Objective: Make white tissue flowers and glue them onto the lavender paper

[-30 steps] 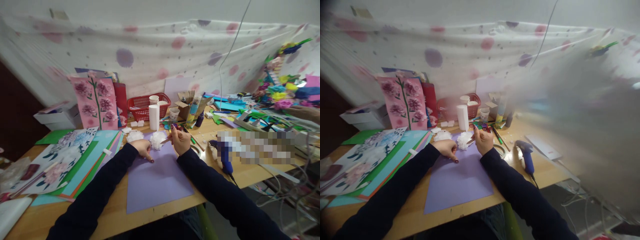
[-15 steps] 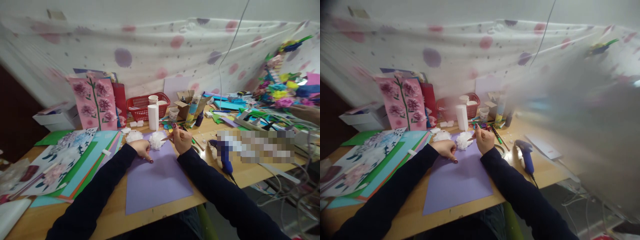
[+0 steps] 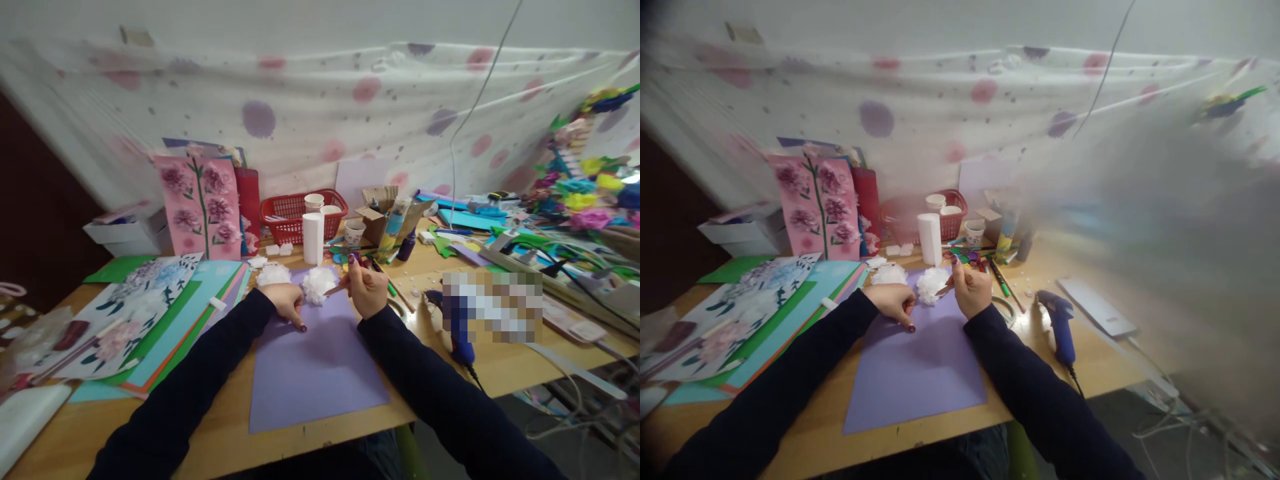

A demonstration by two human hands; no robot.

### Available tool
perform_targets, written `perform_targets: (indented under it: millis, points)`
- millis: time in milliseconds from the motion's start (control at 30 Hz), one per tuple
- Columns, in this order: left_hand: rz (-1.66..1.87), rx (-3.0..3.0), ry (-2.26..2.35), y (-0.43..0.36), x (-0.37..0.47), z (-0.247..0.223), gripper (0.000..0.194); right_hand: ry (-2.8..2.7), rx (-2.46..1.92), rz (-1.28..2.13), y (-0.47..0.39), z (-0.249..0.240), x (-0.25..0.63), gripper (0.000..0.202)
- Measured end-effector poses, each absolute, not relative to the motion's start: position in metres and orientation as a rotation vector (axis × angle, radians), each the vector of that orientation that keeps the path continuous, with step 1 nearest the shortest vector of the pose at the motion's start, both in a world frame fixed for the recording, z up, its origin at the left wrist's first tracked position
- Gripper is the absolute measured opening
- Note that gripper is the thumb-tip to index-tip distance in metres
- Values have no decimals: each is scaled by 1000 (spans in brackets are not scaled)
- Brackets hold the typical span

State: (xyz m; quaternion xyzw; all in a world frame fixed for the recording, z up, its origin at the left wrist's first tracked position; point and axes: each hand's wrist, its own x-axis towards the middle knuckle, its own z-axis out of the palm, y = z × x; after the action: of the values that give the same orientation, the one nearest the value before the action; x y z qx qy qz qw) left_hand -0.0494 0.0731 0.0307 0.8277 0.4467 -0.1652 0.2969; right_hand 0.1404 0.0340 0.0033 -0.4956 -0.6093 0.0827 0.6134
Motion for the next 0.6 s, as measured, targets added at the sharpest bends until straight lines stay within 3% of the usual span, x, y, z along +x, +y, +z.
perform_targets:
  millis: [133,267,433,500,567,600]
  points:
    - [-404,2065,1169,71,-66,60,5,-1333,-1120,156,34,4,144,59]
    - [-27,2087,1274,65,-120,109,15,-1251,-1120,128,32,4,144,58]
    - [741,2069,2033,52,-220,142,31,-1284,-1126,106,30,4,142,57]
    - [722,2019,2242,51,-258,137,32,-1307,-1141,81,30,4,141,59]
    - [561,1881,2250,54,-291,126,19,-1318,-1160,55,29,3,141,60]
    - [475,1795,2218,56,-304,120,36,-1326,-1169,44,29,2,141,60]
